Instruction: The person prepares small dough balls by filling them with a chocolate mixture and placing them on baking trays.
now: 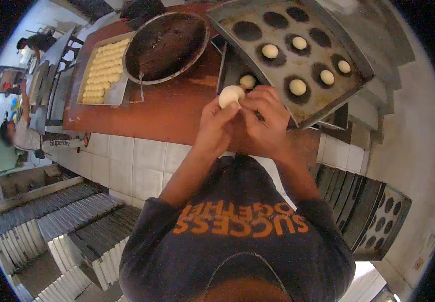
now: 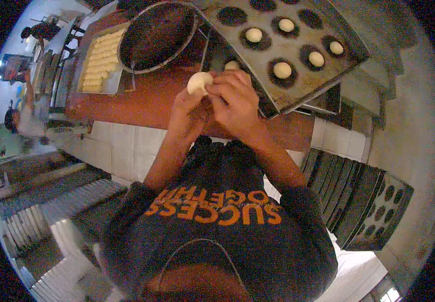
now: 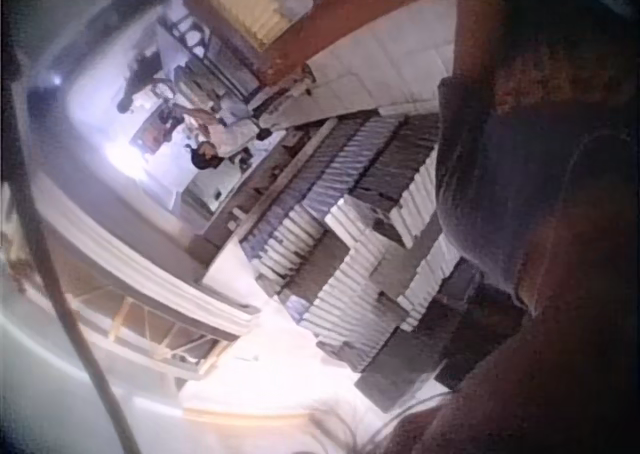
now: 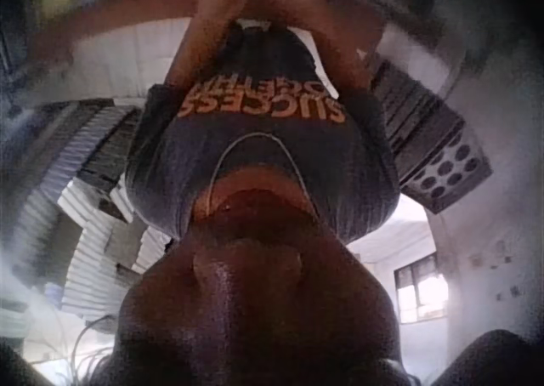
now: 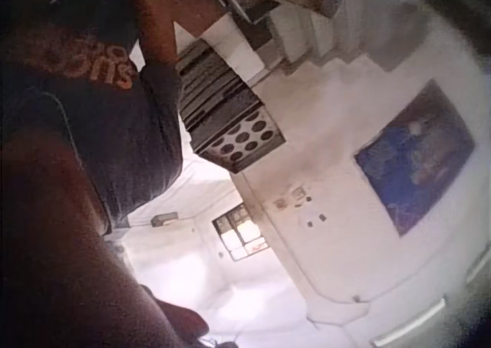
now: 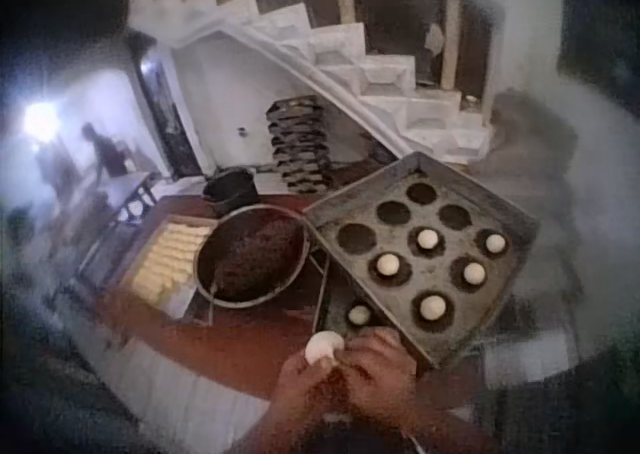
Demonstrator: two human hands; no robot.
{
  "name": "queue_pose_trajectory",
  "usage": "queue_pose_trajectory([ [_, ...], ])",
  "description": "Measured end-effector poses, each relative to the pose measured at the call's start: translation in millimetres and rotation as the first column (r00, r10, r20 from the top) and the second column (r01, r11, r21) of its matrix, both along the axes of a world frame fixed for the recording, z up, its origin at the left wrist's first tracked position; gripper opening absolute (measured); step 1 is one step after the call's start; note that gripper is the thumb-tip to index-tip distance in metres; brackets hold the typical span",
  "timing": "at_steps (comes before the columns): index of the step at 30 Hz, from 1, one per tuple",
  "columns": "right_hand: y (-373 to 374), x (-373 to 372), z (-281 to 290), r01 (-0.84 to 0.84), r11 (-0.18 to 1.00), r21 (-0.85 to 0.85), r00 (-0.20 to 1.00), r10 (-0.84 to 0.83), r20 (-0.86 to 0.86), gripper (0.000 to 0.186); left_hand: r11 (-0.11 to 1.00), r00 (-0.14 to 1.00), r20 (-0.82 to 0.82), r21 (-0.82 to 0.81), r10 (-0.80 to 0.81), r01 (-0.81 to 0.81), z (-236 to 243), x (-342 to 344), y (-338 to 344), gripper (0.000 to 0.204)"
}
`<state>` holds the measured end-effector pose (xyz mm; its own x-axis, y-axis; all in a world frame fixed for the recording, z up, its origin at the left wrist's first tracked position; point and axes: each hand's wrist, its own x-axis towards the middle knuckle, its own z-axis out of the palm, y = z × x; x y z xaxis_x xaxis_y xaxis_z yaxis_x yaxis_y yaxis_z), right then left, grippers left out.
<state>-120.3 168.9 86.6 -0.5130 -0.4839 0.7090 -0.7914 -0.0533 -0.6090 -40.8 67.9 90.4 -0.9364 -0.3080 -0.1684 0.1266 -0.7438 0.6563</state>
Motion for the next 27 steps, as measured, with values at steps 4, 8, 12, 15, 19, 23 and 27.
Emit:
queue_pose_trajectory([
  [4, -30, 15, 20, 0.156, 0.988, -0.008, 0.986, -0.157, -0.059, 0.023, 0.995, 0.999, -0.041, 0.095, 0.017, -0.014, 9, 2, -24, 0.032],
  [8, -53, 23, 28, 0.143, 0.990, 0.002, 0.990, -0.143, 0.011, 0.022, 0.982, 1.000, -0.001, -0.191, -0.009, 0.008, 10, 12, -51, 0.031],
  [12, -62, 22, 16, 0.141, 0.989, -0.037, 0.986, -0.144, -0.084, 0.026, 0.982, 1.000, 0.014, -0.190, 0.020, -0.017, 13, 13, -69, 0.027],
  [15, -80, 28, 17, 0.236, 0.970, -0.067, 0.960, -0.243, -0.138, 0.025, 0.996, 0.996, 0.021, -0.026, 0.083, -0.083, 5, 7, -71, 0.025],
  [19, -86, 28, 16, 0.332, 0.941, -0.058, 0.920, -0.337, -0.199, 0.023, 0.996, 0.997, 0.045, 0.056, 0.062, -0.065, 7, 2, -70, 0.026],
  [23, -77, 30, 11, 0.401, 0.914, -0.058, 0.892, -0.404, -0.201, 0.023, 0.996, 0.996, -0.063, -0.070, -0.061, 0.056, 0, -4, -82, 0.027],
  [27, -60, 35, 12, 0.390, 0.921, -0.005, 0.912, -0.388, -0.132, 0.025, 0.940, 0.988, -0.058, -0.320, -0.142, 0.116, -4, -16, -97, 0.031],
])
